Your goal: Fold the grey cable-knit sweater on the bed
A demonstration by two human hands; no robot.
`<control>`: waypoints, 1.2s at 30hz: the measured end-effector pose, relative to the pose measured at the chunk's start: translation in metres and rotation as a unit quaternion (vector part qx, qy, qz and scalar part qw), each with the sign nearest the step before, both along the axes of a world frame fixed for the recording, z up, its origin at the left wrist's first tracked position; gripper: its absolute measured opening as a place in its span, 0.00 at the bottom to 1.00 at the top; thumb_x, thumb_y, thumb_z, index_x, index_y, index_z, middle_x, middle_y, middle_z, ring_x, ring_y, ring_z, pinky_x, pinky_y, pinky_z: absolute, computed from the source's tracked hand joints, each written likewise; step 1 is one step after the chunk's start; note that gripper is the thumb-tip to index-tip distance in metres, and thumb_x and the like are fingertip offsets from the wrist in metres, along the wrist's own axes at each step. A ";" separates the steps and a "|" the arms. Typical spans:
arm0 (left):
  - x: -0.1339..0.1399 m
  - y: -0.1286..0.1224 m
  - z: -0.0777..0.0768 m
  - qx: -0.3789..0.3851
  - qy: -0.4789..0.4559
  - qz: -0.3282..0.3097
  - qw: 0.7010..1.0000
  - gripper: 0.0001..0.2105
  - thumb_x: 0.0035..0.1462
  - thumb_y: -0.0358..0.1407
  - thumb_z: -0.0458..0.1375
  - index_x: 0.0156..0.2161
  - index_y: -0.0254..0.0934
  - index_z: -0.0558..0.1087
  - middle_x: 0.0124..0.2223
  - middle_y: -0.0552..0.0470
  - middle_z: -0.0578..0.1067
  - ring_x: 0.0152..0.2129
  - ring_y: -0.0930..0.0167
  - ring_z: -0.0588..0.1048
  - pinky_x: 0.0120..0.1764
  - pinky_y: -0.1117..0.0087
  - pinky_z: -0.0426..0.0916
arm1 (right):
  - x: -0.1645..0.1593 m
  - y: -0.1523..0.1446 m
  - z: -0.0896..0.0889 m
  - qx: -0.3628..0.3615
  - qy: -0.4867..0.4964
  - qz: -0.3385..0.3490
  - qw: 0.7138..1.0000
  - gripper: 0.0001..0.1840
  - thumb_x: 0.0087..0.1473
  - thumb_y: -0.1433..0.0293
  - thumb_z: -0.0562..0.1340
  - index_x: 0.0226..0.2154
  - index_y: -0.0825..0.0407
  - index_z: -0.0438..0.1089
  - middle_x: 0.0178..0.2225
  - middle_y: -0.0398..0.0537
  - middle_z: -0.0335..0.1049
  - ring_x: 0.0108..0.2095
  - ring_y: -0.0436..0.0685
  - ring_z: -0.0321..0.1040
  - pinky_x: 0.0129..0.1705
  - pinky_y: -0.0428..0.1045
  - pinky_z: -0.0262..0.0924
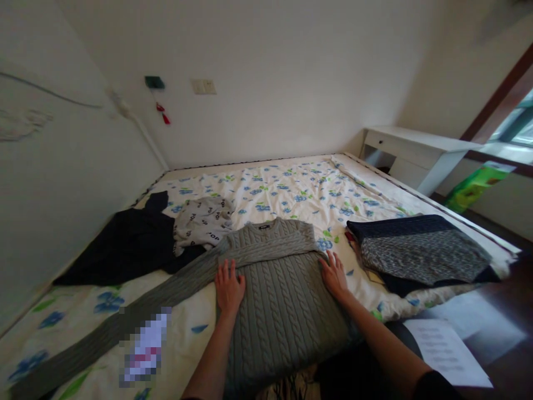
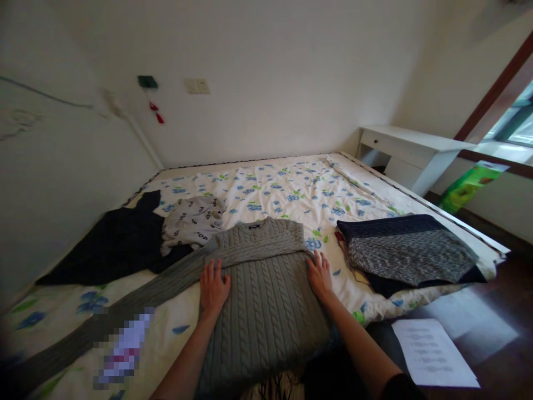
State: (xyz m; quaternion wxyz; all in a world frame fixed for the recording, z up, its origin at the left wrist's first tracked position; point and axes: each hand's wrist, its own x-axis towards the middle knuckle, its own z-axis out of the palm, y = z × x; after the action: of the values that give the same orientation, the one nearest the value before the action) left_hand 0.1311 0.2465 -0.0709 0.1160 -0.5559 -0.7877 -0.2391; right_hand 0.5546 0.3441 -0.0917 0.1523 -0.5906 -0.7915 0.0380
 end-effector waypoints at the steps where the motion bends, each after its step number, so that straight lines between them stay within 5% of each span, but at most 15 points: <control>1: -0.001 0.002 -0.002 0.002 -0.002 0.004 1.000 0.32 0.70 0.34 0.53 0.77 0.27 0.66 0.80 0.31 0.61 0.79 0.46 0.56 0.77 0.41 0.54 | -0.010 0.006 0.003 -0.009 -0.004 0.012 1.000 0.30 0.69 0.74 0.56 0.68 0.46 0.77 0.82 0.53 0.50 0.81 0.72 0.46 0.78 0.67 0.47; 6: 0.000 0.009 -0.002 -0.007 -0.019 0.006 1.000 0.36 0.68 0.33 0.54 0.79 0.31 0.63 0.82 0.35 0.59 0.80 0.47 0.52 0.78 0.40 0.51 | -0.051 0.038 0.011 -0.048 -0.017 0.037 0.998 0.30 0.70 0.73 0.55 0.69 0.49 0.76 0.84 0.51 0.43 0.82 0.75 0.39 0.79 0.70 0.44; 12: 0.000 0.009 -0.002 -0.033 -0.025 -0.005 0.999 0.35 0.68 0.32 0.54 0.78 0.33 0.66 0.81 0.37 0.62 0.80 0.48 0.54 0.78 0.38 0.51 | -0.050 0.049 -0.018 -0.035 0.066 -0.097 0.992 0.31 0.71 0.68 0.52 0.70 0.56 0.73 0.82 0.56 0.49 0.78 0.77 0.50 0.76 0.70 0.49; 18: -0.007 0.011 -0.004 -0.047 -0.032 -0.023 0.998 0.29 0.69 0.30 0.52 0.72 0.32 0.75 0.77 0.35 0.68 0.75 0.47 0.63 0.73 0.41 0.61 | -0.037 0.064 -0.037 -0.011 0.145 -0.196 0.970 0.33 0.70 0.66 0.50 0.67 0.67 0.71 0.78 0.74 0.54 0.73 0.75 0.61 0.74 0.65 0.54; 23: -0.013 0.011 -0.008 -0.020 -0.038 -0.039 0.998 0.24 0.71 0.30 0.51 0.65 0.36 0.80 0.71 0.33 0.74 0.66 0.49 0.72 0.69 0.44 0.67 | -0.035 0.064 -0.039 -0.002 0.108 -0.165 0.980 0.30 0.71 0.64 0.52 0.63 0.64 0.76 0.75 0.73 0.61 0.71 0.75 0.62 0.74 0.65 0.54; 29: -0.026 0.012 -0.014 0.053 -0.134 -0.014 0.989 0.13 0.72 0.36 0.53 0.48 0.39 0.81 0.51 0.38 0.80 0.53 0.53 0.77 0.62 0.50 0.72 | -0.037 0.059 -0.039 0.014 0.086 -0.165 0.982 0.30 0.70 0.65 0.53 0.62 0.65 0.76 0.76 0.73 0.59 0.72 0.77 0.60 0.72 0.66 0.56; 33: -0.028 0.008 -0.013 0.102 -0.127 0.005 0.987 0.11 0.72 0.37 0.53 0.46 0.40 0.78 0.50 0.38 0.78 0.52 0.54 0.76 0.60 0.51 0.72 | -0.036 0.063 -0.043 0.004 0.100 -0.165 0.981 0.31 0.70 0.65 0.53 0.64 0.66 0.75 0.76 0.72 0.59 0.72 0.77 0.59 0.74 0.66 0.53; 36: -0.022 0.006 -0.009 0.070 -0.076 0.001 0.995 0.08 0.69 0.34 0.55 0.42 0.40 0.77 0.49 0.39 0.78 0.52 0.54 0.76 0.60 0.52 0.70 | -0.031 0.068 -0.046 -0.009 0.116 -0.158 0.981 0.31 0.68 0.63 0.55 0.63 0.64 0.77 0.78 0.69 0.57 0.73 0.75 0.58 0.77 0.64 0.50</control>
State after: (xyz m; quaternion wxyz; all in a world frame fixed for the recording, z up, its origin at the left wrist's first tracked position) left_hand 0.1094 0.2528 -0.0799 0.0945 -0.5256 -0.7762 -0.3352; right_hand 0.5236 0.4117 -0.1373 0.2421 -0.7010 -0.6649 0.0893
